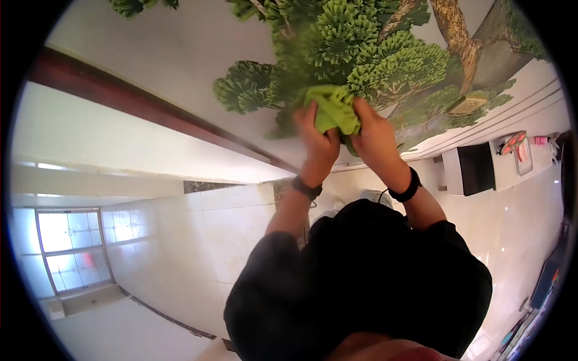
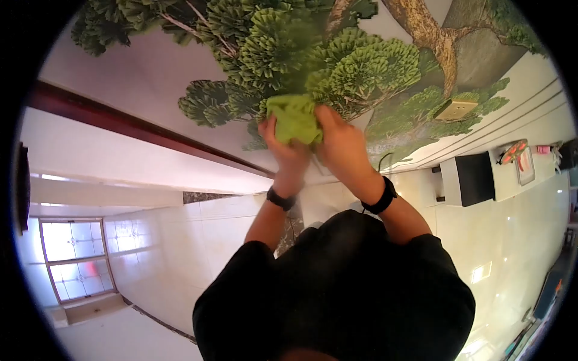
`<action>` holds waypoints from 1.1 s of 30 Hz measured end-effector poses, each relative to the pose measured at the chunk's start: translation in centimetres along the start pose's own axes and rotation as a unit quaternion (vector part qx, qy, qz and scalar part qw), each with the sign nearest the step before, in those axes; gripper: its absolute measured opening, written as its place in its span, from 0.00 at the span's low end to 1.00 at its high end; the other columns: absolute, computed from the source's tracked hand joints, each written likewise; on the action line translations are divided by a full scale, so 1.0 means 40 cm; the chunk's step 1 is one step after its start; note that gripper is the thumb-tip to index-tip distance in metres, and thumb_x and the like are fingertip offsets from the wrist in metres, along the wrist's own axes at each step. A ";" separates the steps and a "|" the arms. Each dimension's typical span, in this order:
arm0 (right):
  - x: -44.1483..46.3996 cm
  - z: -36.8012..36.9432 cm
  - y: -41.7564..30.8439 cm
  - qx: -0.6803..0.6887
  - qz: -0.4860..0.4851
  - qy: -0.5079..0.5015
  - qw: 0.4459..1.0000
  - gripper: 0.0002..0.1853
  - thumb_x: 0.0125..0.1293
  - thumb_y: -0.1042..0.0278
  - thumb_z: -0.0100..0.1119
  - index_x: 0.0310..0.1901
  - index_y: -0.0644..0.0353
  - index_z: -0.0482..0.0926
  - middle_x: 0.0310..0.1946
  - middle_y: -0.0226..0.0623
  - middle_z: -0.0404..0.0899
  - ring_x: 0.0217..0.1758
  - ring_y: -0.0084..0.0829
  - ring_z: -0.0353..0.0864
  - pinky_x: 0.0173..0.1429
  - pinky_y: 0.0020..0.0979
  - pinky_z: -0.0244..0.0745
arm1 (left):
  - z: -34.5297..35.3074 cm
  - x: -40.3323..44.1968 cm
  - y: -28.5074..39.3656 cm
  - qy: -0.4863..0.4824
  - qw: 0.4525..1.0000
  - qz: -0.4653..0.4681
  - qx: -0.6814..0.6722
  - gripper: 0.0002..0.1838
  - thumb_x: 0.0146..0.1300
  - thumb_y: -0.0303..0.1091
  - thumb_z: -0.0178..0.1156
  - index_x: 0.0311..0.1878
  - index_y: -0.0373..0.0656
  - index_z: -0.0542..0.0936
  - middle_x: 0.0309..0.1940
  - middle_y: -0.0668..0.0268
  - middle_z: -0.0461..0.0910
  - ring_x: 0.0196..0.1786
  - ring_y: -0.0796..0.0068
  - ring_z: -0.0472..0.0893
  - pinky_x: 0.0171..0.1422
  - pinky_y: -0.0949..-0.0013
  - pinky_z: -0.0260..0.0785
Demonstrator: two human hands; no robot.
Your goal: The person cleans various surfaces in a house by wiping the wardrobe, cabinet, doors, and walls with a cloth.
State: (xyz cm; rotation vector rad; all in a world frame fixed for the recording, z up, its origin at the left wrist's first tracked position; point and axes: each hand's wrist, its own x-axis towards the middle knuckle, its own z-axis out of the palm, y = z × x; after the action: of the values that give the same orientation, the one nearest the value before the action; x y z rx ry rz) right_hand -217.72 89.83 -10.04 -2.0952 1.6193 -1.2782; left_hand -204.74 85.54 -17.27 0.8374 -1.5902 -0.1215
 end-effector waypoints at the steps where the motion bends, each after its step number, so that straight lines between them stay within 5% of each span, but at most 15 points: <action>1: -0.008 0.024 -0.005 -0.016 0.004 -0.012 1.000 0.24 0.48 0.77 0.64 0.47 0.57 0.67 0.37 0.46 0.77 0.35 0.54 0.80 0.34 0.46 0.76 | -0.002 -0.040 -0.038 0.003 1.000 -0.011 0.012 0.35 0.52 0.19 0.54 0.66 0.34 0.58 0.54 0.48 0.63 0.56 0.53 0.68 0.63 0.56 0.62; 5: -0.056 0.125 0.026 -0.039 0.045 -0.085 0.995 0.21 0.53 0.77 0.60 0.49 0.57 0.67 0.39 0.48 0.76 0.37 0.56 0.78 0.37 0.49 0.74 | 0.005 -0.160 -0.127 0.039 0.997 -0.064 -0.010 0.37 0.52 0.16 0.56 0.67 0.34 0.56 0.56 0.52 0.62 0.60 0.56 0.67 0.66 0.57 0.62; 7: -0.075 0.165 0.047 -0.056 0.060 -0.110 0.991 0.20 0.55 0.74 0.60 0.50 0.57 0.67 0.40 0.47 0.76 0.36 0.54 0.79 0.36 0.48 0.74 | 0.008 -0.195 -0.115 0.049 0.966 -0.224 -0.119 0.38 0.52 0.15 0.57 0.67 0.36 0.55 0.58 0.54 0.62 0.60 0.58 0.67 0.66 0.58 0.63; 9: -0.094 0.183 0.067 -0.058 0.055 -0.115 0.990 0.21 0.55 0.74 0.61 0.50 0.57 0.68 0.41 0.47 0.76 0.36 0.54 0.79 0.35 0.48 0.75 | 0.003 -0.207 -0.126 -0.006 0.969 -0.242 -0.057 0.42 0.52 0.16 0.61 0.69 0.39 0.52 0.59 0.58 0.61 0.60 0.61 0.67 0.65 0.60 0.66; 12: -0.105 0.170 0.083 -0.047 0.043 -0.108 0.992 0.22 0.54 0.74 0.62 0.51 0.57 0.68 0.42 0.47 0.76 0.36 0.54 0.79 0.35 0.48 0.75 | 0.039 -0.217 -0.072 0.100 0.905 -0.336 -0.239 0.29 0.64 0.21 0.54 0.67 0.38 0.58 0.61 0.58 0.64 0.61 0.63 0.67 0.66 0.61 0.64; 13: -0.104 0.159 0.088 -0.041 0.036 -0.103 0.993 0.23 0.53 0.74 0.62 0.51 0.58 0.68 0.42 0.47 0.76 0.36 0.54 0.79 0.35 0.48 0.75 | 0.043 -0.222 -0.100 0.092 0.904 -0.346 -0.232 0.47 0.52 0.16 0.64 0.71 0.43 0.48 0.63 0.56 0.59 0.63 0.59 0.66 0.66 0.59 0.65; 20: -0.077 0.005 0.126 -0.007 0.033 -0.027 0.999 0.23 0.50 0.72 0.66 0.49 0.57 0.70 0.40 0.46 0.78 0.36 0.51 0.81 0.36 0.45 0.76 | 0.109 -0.138 -0.018 0.019 0.996 -0.086 -0.020 0.39 0.58 0.26 0.64 0.70 0.36 0.54 0.60 0.50 0.61 0.64 0.52 0.65 0.71 0.52 0.56; 22: -0.062 -0.059 0.150 -0.014 0.051 -0.013 0.999 0.21 0.49 0.67 0.66 0.46 0.56 0.72 0.36 0.43 0.80 0.36 0.47 0.83 0.36 0.42 0.78 | 0.146 -0.080 0.043 0.016 0.999 -0.044 -0.023 0.32 0.59 0.27 0.56 0.66 0.33 0.60 0.53 0.50 0.63 0.56 0.51 0.67 0.62 0.53 0.61; 33: -0.019 -0.507 0.402 0.162 0.012 0.143 0.976 0.25 0.51 0.79 0.59 0.54 0.62 0.71 0.41 0.53 0.79 0.42 0.57 0.78 0.43 0.44 0.76 | 0.511 0.149 0.445 -0.060 0.996 0.058 -0.019 0.28 0.55 0.23 0.59 0.63 0.37 0.72 0.51 0.48 0.65 0.56 0.46 0.68 0.62 0.54 0.62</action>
State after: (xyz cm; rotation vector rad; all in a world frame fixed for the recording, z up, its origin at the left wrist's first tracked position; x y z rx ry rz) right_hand -243.48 91.12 -8.05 -1.7545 1.4107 -1.7661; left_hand -230.66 87.35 -7.58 0.7171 -1.7398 -0.1206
